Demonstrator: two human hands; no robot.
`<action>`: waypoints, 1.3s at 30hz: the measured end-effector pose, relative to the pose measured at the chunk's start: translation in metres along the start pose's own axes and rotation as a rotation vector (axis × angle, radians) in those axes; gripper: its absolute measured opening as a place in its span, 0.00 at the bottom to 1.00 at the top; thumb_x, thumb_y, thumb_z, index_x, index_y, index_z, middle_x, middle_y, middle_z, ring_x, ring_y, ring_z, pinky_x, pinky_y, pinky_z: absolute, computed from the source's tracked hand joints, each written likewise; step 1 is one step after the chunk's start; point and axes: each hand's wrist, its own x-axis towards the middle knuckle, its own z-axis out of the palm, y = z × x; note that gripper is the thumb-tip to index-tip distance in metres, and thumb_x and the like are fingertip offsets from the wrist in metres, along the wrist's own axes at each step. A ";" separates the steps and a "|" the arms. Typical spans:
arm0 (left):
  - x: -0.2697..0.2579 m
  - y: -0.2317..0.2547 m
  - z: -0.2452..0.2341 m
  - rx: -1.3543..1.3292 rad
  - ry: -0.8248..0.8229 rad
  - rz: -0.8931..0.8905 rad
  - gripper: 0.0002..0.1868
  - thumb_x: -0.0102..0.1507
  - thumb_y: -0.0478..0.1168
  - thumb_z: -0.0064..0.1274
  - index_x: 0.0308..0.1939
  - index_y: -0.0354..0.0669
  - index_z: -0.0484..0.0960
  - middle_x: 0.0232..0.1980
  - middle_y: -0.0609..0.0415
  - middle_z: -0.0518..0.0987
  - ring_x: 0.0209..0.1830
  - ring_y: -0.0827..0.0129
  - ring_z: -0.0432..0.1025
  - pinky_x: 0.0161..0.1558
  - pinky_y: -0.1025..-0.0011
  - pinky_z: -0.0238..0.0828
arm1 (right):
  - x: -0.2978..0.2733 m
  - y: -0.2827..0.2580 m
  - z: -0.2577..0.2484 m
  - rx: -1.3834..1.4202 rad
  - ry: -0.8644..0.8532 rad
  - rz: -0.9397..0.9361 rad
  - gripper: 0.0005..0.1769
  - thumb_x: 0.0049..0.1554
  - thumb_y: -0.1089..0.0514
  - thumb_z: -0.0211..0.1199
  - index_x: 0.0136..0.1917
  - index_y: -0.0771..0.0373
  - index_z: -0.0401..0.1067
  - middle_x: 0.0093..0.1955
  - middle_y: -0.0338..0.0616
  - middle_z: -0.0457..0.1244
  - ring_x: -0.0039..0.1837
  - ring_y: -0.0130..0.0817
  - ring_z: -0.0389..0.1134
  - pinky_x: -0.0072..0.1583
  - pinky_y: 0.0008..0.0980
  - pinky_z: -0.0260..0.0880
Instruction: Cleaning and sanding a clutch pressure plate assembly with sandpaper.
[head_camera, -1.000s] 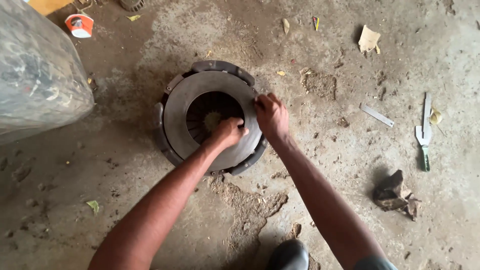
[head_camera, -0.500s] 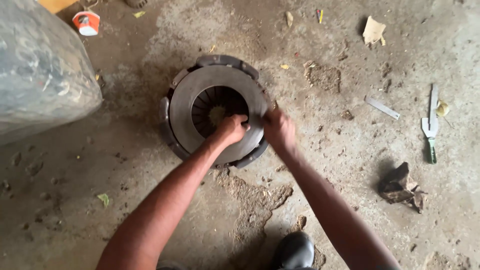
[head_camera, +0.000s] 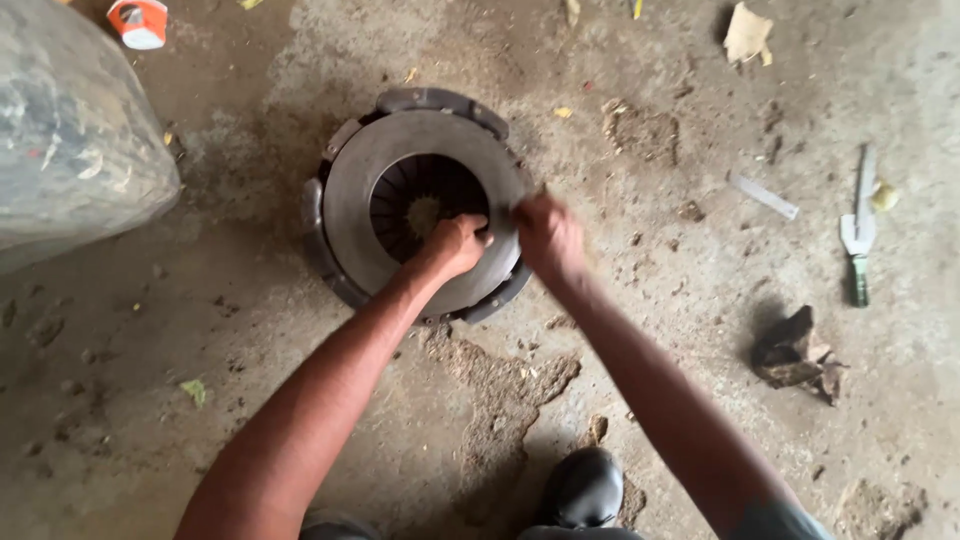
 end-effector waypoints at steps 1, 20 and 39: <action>-0.006 0.004 -0.003 0.002 -0.020 -0.024 0.20 0.67 0.50 0.54 0.60 0.47 0.81 0.49 0.39 0.84 0.48 0.48 0.81 0.49 0.55 0.78 | 0.005 0.001 0.002 0.008 0.048 -0.059 0.05 0.61 0.64 0.64 0.43 0.63 0.78 0.44 0.50 0.68 0.39 0.39 0.69 0.37 0.40 0.71; 0.015 -0.033 0.027 -0.011 0.003 0.033 0.18 0.67 0.48 0.52 0.57 0.47 0.82 0.43 0.41 0.85 0.44 0.45 0.80 0.43 0.54 0.76 | -0.013 0.000 0.003 0.005 0.217 -0.095 0.06 0.56 0.65 0.62 0.47 0.62 0.78 0.47 0.51 0.66 0.50 0.54 0.68 0.50 0.48 0.71; 0.091 -0.115 0.088 0.595 0.125 0.557 0.15 0.63 0.41 0.53 0.55 0.52 0.80 0.31 0.51 0.81 0.26 0.64 0.76 0.29 0.69 0.73 | -0.003 -0.015 0.003 -0.015 0.103 -0.115 0.08 0.59 0.66 0.59 0.48 0.63 0.79 0.47 0.51 0.70 0.44 0.43 0.71 0.42 0.39 0.74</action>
